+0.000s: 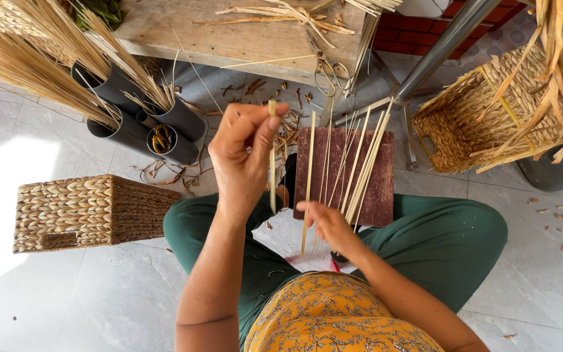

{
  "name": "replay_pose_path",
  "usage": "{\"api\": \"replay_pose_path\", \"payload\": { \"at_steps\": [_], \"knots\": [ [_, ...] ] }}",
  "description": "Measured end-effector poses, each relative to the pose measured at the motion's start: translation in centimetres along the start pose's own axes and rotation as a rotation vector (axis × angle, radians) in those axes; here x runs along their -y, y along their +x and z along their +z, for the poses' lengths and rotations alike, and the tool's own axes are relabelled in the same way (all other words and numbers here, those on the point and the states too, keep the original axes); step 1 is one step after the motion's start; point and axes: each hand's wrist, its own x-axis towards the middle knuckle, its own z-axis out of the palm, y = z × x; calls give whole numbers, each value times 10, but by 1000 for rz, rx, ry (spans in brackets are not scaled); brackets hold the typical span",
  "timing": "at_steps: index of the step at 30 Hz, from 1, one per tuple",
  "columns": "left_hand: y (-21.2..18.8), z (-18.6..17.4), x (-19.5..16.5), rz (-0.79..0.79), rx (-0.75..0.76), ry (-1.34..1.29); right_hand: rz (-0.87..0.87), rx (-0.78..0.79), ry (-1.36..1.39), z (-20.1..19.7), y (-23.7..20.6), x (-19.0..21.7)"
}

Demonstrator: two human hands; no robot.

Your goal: The person sits on the floor and splits bamboo slats into thin strips, then uses a small knife to shave and point the ends of the strips by hand. Finished thin sticks are placed on a board beside them among a growing pile of strips.

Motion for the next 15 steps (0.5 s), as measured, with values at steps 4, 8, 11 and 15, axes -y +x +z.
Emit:
{"api": "replay_pose_path", "payload": {
  "at_steps": [4, 8, 11, 15],
  "knots": [
    [-9, 6, -20, -2, 111, 45, -302, -65, 233, -36, -28, 71],
    [-20, 17, -34, -9, 187, 96, -504, 54, 574, -51, -72, 136],
    [-26, 23, -39, -1, 220, 100, -553, 72, 596, -52, -88, 167],
    [-30, 28, -40, 25, 233, 77, -515, 140, 675, -52, -92, 182]
  ]
}}
